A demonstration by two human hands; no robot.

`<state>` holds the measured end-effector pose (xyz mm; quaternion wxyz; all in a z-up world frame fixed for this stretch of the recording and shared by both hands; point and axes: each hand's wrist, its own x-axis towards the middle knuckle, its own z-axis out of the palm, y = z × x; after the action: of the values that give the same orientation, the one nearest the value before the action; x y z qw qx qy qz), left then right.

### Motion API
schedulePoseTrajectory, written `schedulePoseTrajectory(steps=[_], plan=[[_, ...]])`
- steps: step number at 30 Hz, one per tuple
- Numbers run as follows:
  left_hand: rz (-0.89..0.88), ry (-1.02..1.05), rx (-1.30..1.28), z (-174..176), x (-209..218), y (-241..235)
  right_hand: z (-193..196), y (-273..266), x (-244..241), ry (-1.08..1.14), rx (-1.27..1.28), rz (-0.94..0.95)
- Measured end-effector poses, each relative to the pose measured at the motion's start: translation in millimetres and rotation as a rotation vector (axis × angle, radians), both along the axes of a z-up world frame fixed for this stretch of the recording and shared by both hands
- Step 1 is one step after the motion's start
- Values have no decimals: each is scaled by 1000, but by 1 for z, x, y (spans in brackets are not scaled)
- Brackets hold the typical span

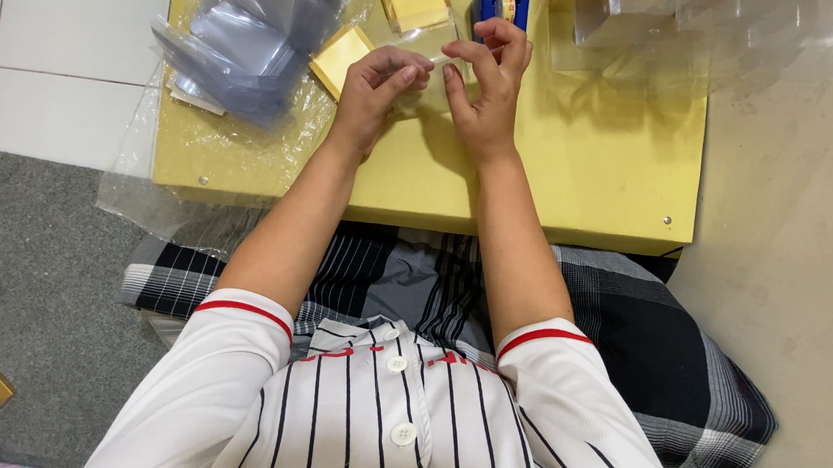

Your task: Folding small gold boxes, placing them into clear plastic bags, and sealing them with tape.

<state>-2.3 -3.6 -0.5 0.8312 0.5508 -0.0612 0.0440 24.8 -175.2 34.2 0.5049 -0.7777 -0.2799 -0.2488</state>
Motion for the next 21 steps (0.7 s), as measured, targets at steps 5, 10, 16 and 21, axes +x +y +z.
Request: schedulePoseTrajectory(steps=[5,10,16,21], plan=[[-3,9,-7,3,-1,0,-2,1,0,-10,22,-20],[-17,-10,-139,7,-2,4,-10,-1,-1,0,52,-39],[-215,-26,-594,-5,1,17,-23,1,1,20,148,157],[-261,48,-530,4,0,12,-24,3,2,207,338,408]])
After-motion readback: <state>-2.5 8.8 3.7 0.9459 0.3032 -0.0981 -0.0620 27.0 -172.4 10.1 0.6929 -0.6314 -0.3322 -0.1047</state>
